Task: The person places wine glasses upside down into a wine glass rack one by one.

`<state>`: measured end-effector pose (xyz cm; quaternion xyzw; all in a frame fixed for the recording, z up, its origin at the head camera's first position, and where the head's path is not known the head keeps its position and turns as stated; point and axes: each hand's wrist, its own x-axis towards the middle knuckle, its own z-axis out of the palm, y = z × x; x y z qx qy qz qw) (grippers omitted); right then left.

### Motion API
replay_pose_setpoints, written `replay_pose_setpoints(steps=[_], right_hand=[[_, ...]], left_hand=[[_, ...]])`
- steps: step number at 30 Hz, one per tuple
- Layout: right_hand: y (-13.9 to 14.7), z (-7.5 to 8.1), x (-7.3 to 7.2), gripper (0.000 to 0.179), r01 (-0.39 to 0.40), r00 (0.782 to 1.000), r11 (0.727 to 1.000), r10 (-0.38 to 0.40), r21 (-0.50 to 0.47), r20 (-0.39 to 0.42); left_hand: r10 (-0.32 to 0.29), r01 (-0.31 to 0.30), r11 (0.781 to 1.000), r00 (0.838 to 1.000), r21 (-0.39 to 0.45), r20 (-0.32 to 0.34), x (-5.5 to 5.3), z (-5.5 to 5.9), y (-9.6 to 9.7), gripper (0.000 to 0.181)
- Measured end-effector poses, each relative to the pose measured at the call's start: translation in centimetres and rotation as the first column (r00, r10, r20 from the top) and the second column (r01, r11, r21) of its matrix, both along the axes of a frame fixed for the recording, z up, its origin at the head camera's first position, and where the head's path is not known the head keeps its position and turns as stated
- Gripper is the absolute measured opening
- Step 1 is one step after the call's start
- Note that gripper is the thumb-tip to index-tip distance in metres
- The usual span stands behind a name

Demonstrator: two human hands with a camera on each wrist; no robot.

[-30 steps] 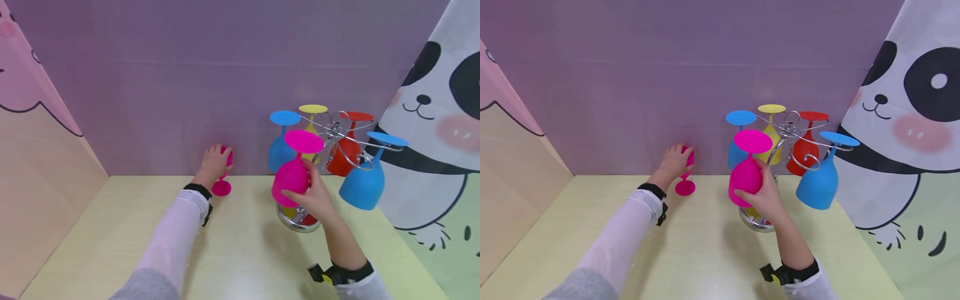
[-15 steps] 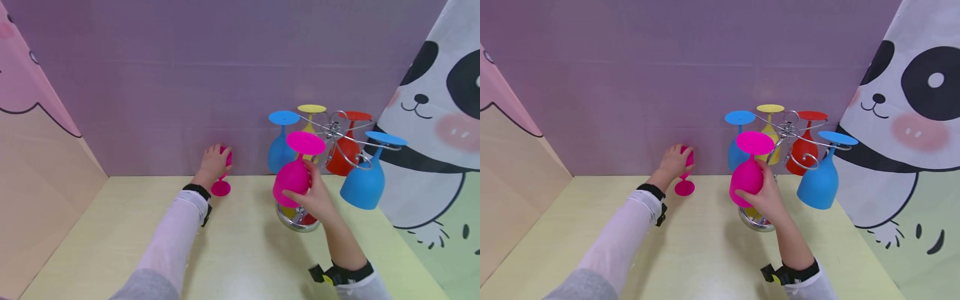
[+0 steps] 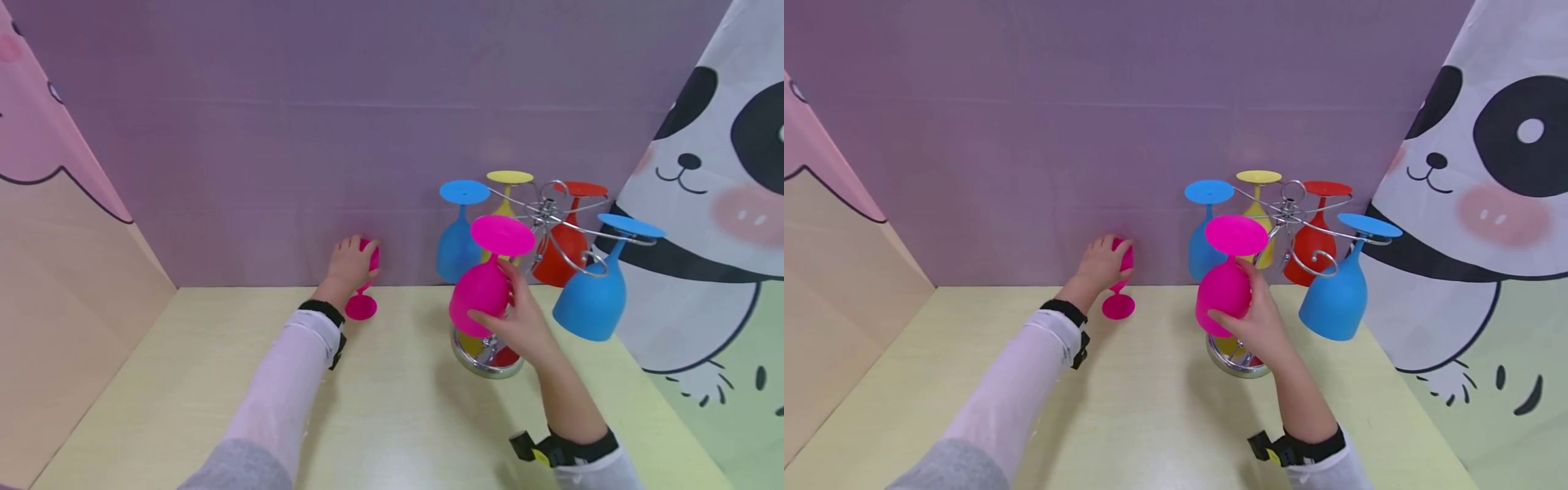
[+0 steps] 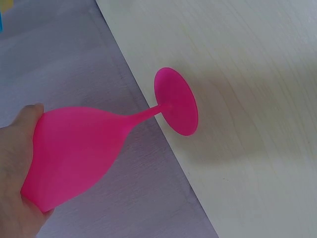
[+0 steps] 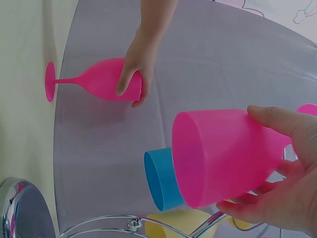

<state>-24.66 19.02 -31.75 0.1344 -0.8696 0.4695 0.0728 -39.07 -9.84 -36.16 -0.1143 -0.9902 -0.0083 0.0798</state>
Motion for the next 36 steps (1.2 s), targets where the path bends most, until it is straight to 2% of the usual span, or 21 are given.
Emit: replay_pose_setpoints(steps=[5, 11, 16, 22, 28, 32, 36], right_hand=[[0.2, -0.2, 0.0, 0.092, -0.025, 0.998, 1.0, 0.025, 0.007, -0.062], [0.5, 0.3, 0.7, 0.089, -0.019, 0.997, 0.999, 0.022, 0.035, -0.075], [0.7, 0.9, 1.7, 0.084, -0.022, 0.99, 0.999, 0.028, 0.047, -0.136], [0.8, 1.6, 2.9, 0.081, -0.012, 0.973, 0.997, 0.03, 0.078, -0.23], [0.9, 2.2, 4.7, 0.083, 0.004, 0.96, 0.995, 0.025, 0.1, -0.28], [0.8, 2.9, 6.2, 0.084, 0.002, 0.932, 0.994, 0.039, 0.114, -0.359], [0.7, 4.0, 7.6, 0.086, -0.01, 0.879, 0.991, 0.073, 0.134, -0.472]], left_hand=[[0.002, -0.002, 1.0, 1.0, 0.0, 0.004, -0.2, 0.0, 0.0, 0.071], [0.004, -0.004, 1.0, 1.0, 0.004, 0.008, -0.2, 0.0, 0.0, 0.07], [-0.001, 0.001, 1.0, 1.0, 0.002, 0.005, -0.2, 0.0, 0.0, 0.071], [0.002, -0.002, 1.0, 1.0, -0.001, -0.004, -0.2, 0.0, -0.1, 0.071], [0.0, 0.0, 1.0, 1.0, -0.021, 0.0, -0.2, -0.1, -0.1, 0.072], [0.0, 0.0, 1.0, 1.0, -0.025, 0.006, -0.1, -0.1, -0.1, 0.071], [0.0, 0.0, 1.0, 1.0, -0.011, -0.003, 0.0, 0.1, -0.1, 0.068]])
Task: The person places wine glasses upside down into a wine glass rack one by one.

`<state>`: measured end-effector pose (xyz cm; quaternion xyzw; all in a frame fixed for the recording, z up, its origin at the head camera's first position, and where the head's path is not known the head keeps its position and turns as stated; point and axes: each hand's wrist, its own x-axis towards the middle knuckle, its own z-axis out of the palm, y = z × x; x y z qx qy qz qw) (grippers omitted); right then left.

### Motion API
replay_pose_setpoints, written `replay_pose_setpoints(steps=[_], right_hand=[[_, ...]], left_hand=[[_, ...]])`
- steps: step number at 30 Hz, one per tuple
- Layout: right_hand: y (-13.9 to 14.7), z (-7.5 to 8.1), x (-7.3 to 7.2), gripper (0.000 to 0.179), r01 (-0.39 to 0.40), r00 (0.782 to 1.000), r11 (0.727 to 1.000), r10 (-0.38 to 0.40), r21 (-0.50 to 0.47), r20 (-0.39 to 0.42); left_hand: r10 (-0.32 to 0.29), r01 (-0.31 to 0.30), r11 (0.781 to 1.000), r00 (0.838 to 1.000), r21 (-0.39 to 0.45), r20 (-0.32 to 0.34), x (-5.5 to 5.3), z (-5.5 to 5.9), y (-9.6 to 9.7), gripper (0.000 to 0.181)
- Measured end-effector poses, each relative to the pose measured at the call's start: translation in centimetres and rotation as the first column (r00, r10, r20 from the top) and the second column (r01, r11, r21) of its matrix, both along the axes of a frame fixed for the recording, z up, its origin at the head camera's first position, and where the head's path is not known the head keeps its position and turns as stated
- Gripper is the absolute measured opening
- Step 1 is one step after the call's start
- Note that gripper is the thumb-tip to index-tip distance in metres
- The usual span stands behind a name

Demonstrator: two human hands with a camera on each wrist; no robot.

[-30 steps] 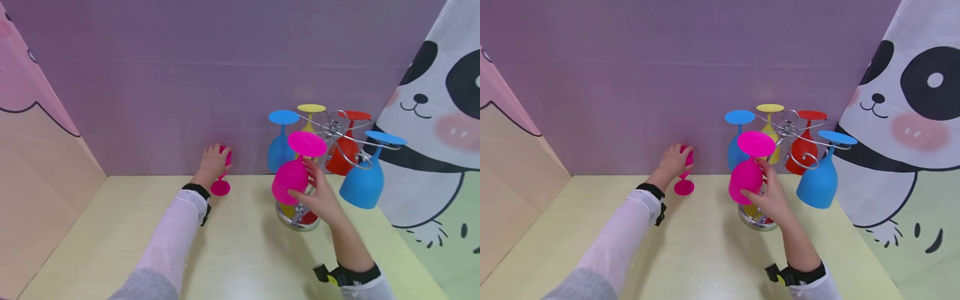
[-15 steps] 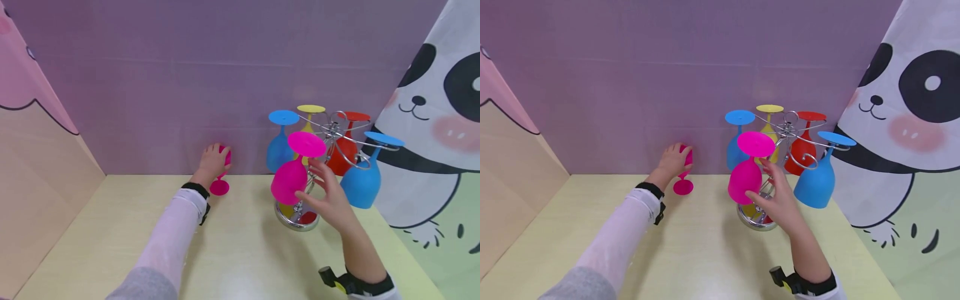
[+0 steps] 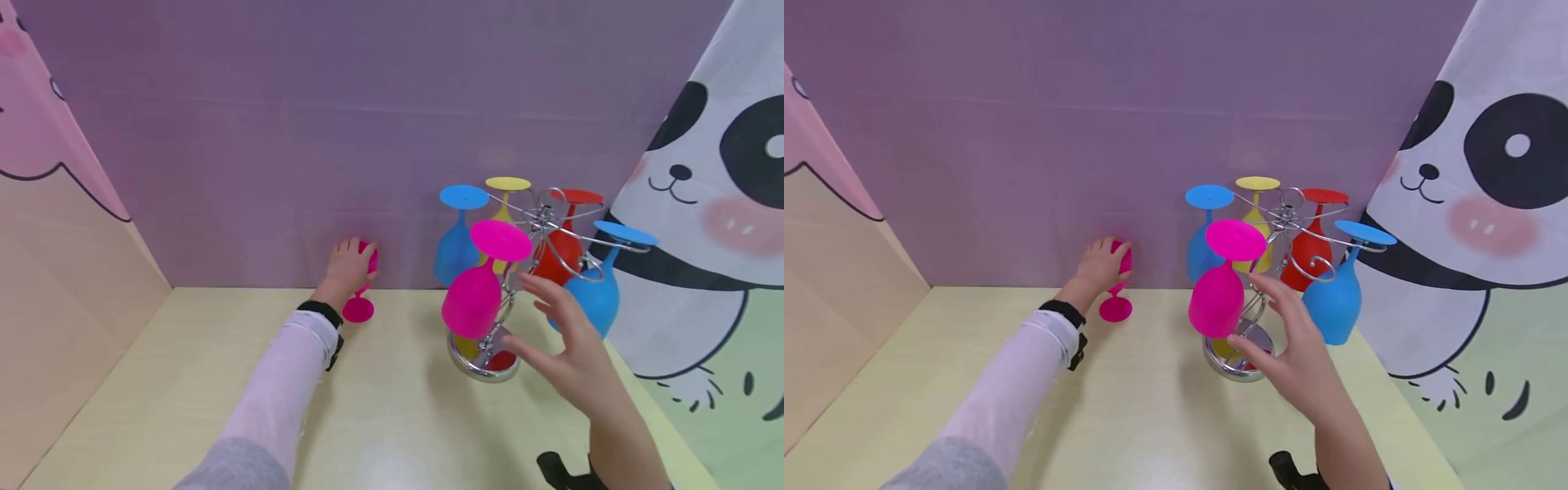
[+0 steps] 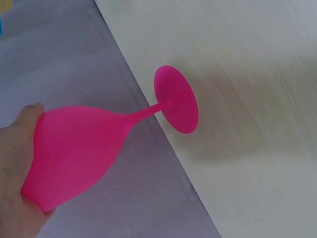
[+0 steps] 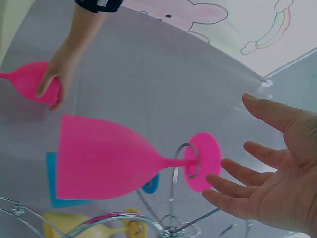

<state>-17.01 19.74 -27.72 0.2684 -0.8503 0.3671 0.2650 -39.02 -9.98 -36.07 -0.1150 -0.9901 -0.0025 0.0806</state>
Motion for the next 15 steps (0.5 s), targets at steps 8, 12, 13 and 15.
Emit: replay_pose_setpoints(steps=[8, 12, 13, 15], right_hand=[[0.6, 3.2, 0.9, 0.068, -0.1, 0.971, 0.993, 0.111, 0.063, -0.21], [1.0, 5.4, 0.7, 0.064, -0.021, 0.98, 0.993, 0.043, 0.113, -0.194], [1.1, 5.9, 0.6, 0.064, 0.007, 0.982, 0.991, 0.018, 0.13, -0.189], [1.5, 6.9, 0.3, 0.068, 0.073, 0.986, 0.982, -0.045, 0.173, -0.159]], left_hand=[[-0.015, 0.015, 1.0, 1.0, 0.023, -0.009, 0.0, 0.3, -0.1, 0.064], [-0.013, 0.013, 1.0, 1.0, 0.022, 0.007, 0.0, 0.4, -0.1, 0.066], [-0.011, 0.011, 1.0, 1.0, 0.02, 0.011, 0.0, 0.3, -0.1, 0.066], [-0.009, 0.009, 1.0, 1.0, 0.015, 0.015, 0.0, 0.3, 0.0, 0.067]])
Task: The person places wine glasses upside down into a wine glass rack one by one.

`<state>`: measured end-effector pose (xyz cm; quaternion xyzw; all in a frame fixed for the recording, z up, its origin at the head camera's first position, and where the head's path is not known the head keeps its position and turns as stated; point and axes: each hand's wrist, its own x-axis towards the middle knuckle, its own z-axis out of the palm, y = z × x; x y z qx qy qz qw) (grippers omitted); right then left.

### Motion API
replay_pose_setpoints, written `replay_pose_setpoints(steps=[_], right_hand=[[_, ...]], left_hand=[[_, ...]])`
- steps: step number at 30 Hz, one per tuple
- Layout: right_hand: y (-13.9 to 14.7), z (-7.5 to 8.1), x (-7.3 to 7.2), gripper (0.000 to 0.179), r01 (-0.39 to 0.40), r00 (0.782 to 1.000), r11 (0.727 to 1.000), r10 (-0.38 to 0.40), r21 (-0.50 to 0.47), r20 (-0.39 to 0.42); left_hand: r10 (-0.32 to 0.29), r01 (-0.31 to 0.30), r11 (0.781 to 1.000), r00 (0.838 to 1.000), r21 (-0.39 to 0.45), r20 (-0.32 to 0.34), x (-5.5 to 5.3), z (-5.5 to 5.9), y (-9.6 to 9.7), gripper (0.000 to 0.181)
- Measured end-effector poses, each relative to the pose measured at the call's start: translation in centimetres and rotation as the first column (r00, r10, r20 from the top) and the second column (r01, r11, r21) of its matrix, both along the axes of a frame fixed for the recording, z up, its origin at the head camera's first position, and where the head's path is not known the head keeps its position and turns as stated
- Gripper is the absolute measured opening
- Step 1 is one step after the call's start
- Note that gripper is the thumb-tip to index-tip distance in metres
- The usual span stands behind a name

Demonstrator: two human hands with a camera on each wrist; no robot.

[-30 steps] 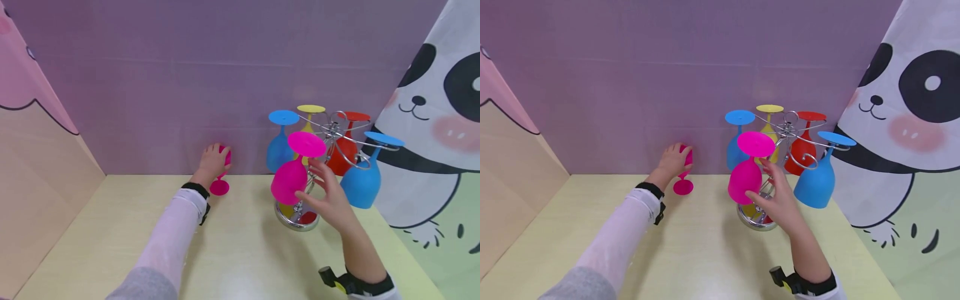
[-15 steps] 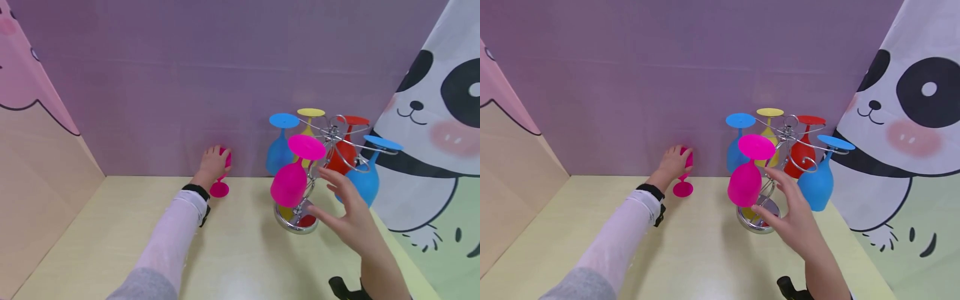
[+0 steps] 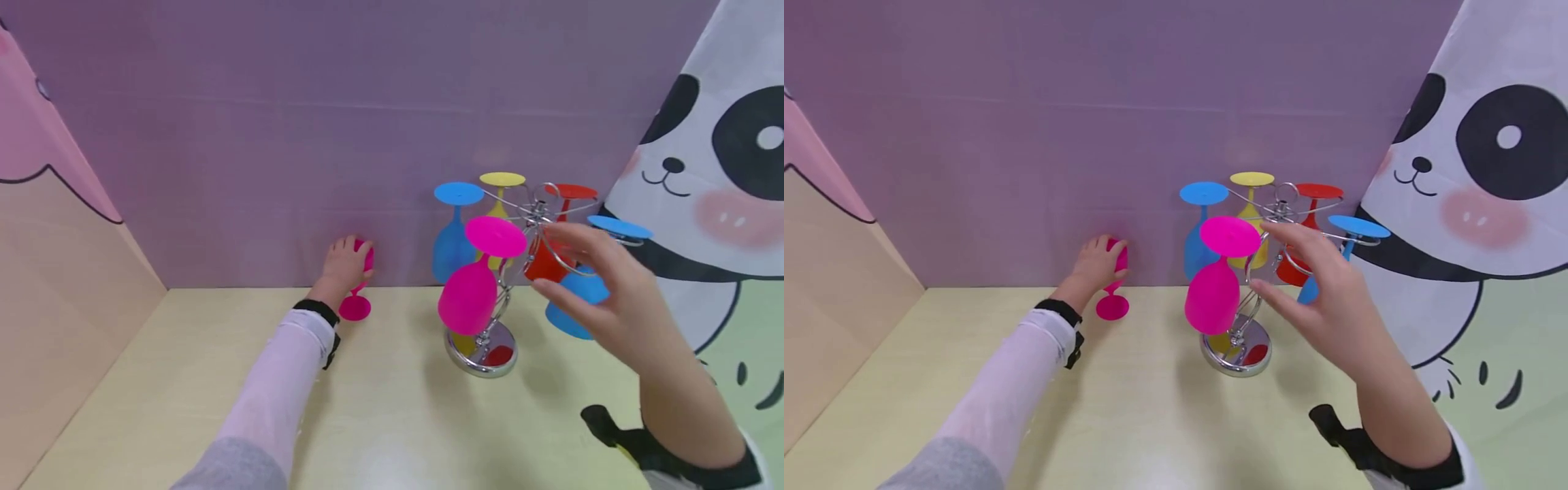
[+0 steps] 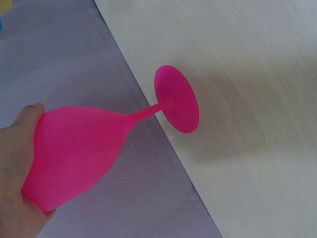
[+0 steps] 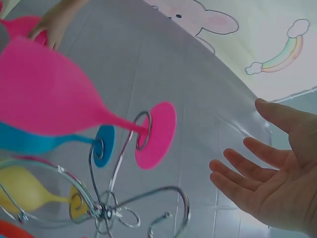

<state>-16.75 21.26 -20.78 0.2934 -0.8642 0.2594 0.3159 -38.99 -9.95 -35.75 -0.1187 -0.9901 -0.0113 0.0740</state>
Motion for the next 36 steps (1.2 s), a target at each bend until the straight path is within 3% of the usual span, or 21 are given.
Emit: replay_pose_setpoints(steps=[3, 6, 12, 17, 22, 30, 33, 36], right_hand=[[0.6, 1.9, -0.8, 0.069, 0.091, 0.991, 0.995, -0.095, 0.052, 0.092], [1.3, 4.0, -2.0, 0.068, 0.145, 0.966, 0.985, -0.162, 0.099, 0.203], [2.0, 7.2, -5.3, 0.059, 0.211, 0.944, 0.942, -0.266, 0.262, 0.197], [2.1, 9.0, -7.7, 0.061, 0.253, 0.9, 0.88, -0.367, 0.402, 0.236], [2.2, 9.8, -9.9, 0.066, 0.262, 0.861, 0.821, -0.436, 0.507, 0.262], [2.3, 10.0, -13.5, 0.063, 0.233, 0.768, 0.75, -0.533, 0.619, 0.356], [2.0, 9.8, -14.5, 0.058, 0.22, 0.751, 0.725, -0.553, 0.653, 0.361], [1.8, 9.3, -15.0, 0.053, 0.213, 0.752, 0.728, -0.548, 0.651, 0.367]], left_hand=[[0.002, -0.002, 1.0, 1.0, -0.007, 0.001, 0.0, 0.0, 0.0, 0.068], [-0.001, 0.001, 1.0, 1.0, -0.01, 0.001, 0.1, -0.1, 0.1, 0.068], [-0.001, 0.001, 1.0, 1.0, -0.004, 0.001, 0.2, -0.1, -0.1, 0.067], [0.01, -0.01, 1.0, 1.0, 0.004, -0.007, 0.2, 0.1, -0.3, 0.068], [0.021, -0.021, 1.0, 1.0, -0.007, -0.007, 0.2, 0.2, -0.4, 0.07], [0.006, -0.006, 1.0, 1.0, 0.011, 0.004, 0.1, 0.1, -0.2, 0.07], [0.008, -0.008, 1.0, 1.0, 0.012, -0.003, 0.0, 0.0, -0.2, 0.07], [0.008, -0.008, 1.0, 1.0, -0.004, 0.0, 0.1, 0.0, -0.1, 0.071]])
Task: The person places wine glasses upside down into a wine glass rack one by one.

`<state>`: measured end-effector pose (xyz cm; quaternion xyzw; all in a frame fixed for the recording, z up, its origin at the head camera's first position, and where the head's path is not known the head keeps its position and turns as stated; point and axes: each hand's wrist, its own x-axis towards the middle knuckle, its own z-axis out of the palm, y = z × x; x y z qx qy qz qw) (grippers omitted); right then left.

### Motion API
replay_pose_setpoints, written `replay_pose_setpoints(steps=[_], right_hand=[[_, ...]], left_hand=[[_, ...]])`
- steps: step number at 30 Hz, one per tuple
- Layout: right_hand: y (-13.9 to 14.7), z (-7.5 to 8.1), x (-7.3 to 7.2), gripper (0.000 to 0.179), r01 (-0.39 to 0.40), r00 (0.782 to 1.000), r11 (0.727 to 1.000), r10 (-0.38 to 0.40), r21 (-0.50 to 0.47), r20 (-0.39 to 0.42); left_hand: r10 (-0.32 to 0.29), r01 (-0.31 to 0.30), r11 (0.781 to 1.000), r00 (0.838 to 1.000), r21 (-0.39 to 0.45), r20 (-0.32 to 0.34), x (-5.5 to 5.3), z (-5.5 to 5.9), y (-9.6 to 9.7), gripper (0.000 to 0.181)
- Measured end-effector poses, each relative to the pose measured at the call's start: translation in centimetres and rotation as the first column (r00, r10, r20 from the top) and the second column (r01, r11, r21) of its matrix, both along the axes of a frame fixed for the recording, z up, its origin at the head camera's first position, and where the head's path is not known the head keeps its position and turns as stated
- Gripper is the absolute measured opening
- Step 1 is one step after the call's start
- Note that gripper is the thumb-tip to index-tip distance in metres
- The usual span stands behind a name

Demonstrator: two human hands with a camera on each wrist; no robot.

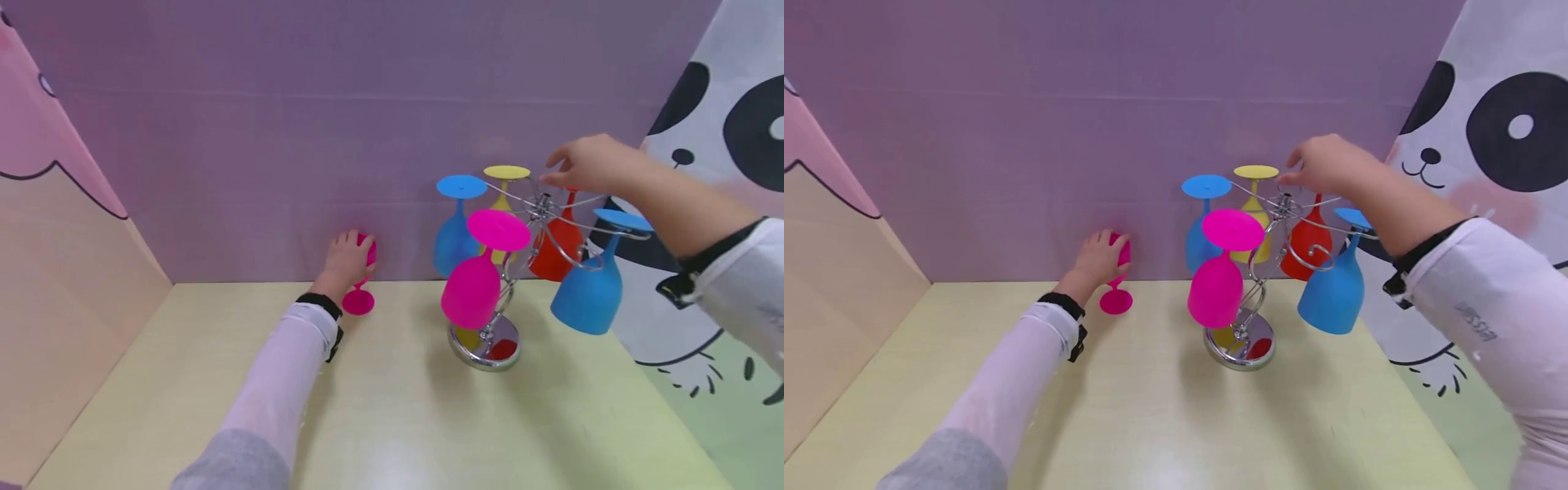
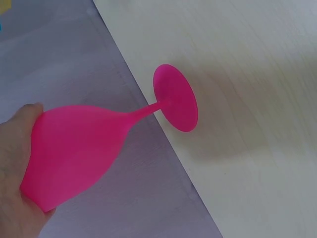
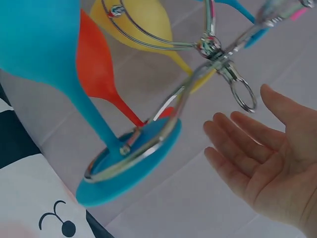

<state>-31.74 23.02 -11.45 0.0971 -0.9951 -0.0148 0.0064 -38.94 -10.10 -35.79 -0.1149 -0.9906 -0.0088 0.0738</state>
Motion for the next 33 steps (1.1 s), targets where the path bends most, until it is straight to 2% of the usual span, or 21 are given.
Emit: replay_pose_setpoints(steps=[4, 13, 22, 33], right_hand=[[-0.4, -0.7, -0.2, 0.045, -0.013, 1.0, 1.0, 0.013, -0.019, 0.0], [-0.8, -0.8, 0.0, 0.038, -0.037, 0.999, 0.999, 0.037, -0.03, -0.01], [-1.5, -0.8, 0.2, 0.036, 0.005, 0.999, 0.999, -0.004, 0.034, -0.035], [-1.7, -1.4, 0.3, 0.035, 0.006, 0.997, 0.995, 0.002, 0.095, -0.082]], left_hand=[[0.003, -0.003, 1.0, 1.0, -0.011, 0.026, 0.1, 0.2, 0.1, 0.072], [0.015, -0.016, 1.0, 0.998, 0.009, 0.063, 0.1, 2.1, 0.0, 0.071], [0.035, -0.035, 0.999, 0.997, 0.001, 0.073, 0.3, 2.0, 0.1, 0.074], [0.033, -0.032, 0.999, 0.997, -0.004, 0.074, 0.6, 2.1, 0.2, 0.075]])
